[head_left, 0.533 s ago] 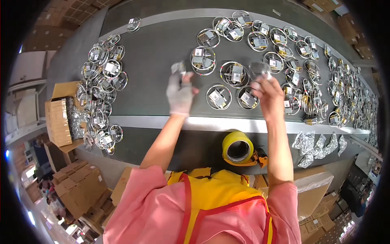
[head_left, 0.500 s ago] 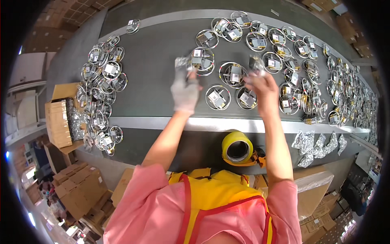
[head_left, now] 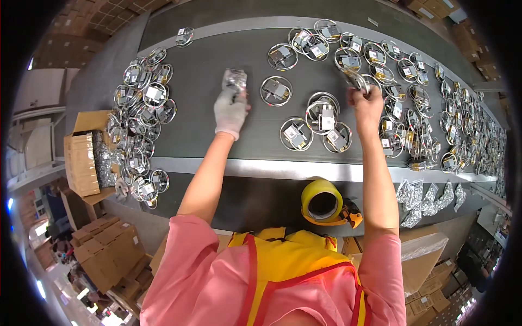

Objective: Collect small electronic components from a table and pack them into a box with cardboard separators.

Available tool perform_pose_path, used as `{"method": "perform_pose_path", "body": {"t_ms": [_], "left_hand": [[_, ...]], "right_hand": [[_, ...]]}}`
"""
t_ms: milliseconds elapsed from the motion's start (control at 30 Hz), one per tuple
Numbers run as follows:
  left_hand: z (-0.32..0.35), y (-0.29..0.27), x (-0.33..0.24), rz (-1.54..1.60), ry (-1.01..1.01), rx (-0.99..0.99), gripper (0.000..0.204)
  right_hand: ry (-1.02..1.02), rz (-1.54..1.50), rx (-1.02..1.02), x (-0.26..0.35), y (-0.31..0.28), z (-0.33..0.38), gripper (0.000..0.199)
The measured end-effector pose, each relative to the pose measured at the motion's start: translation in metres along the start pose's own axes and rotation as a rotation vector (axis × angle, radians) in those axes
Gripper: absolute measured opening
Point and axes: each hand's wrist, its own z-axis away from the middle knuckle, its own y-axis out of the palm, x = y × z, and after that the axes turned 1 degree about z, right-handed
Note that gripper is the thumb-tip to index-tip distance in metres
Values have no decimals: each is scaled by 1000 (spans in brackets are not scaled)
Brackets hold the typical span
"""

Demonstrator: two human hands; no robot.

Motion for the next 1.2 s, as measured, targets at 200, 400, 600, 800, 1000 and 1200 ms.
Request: {"method": "perform_pose_path", "body": {"t_ms": [200, 400, 600, 800, 1000, 1200], "left_hand": [[0, 26, 14, -764, 401, -269, 25], [-1, 44, 3, -953, 149, -102, 25], [3, 58, 0, -732, 83, -167, 27], [-22, 45, 6, -35, 329, -285, 14], [5, 30, -9, -633, 732, -340, 36], [31, 19, 24, -739, 733, -17, 32]], "right_hand": [[-390, 561, 247, -4, 20, 23, 20], [-344, 866, 304, 0, 1, 21, 21], [131, 183, -11, -28, -41, 43, 18], [-20, -325, -247, -27, -47, 66, 19], [-766, 570, -178, 2, -42, 62, 19], [-814, 804, 275, -28, -20, 101, 25]]}}
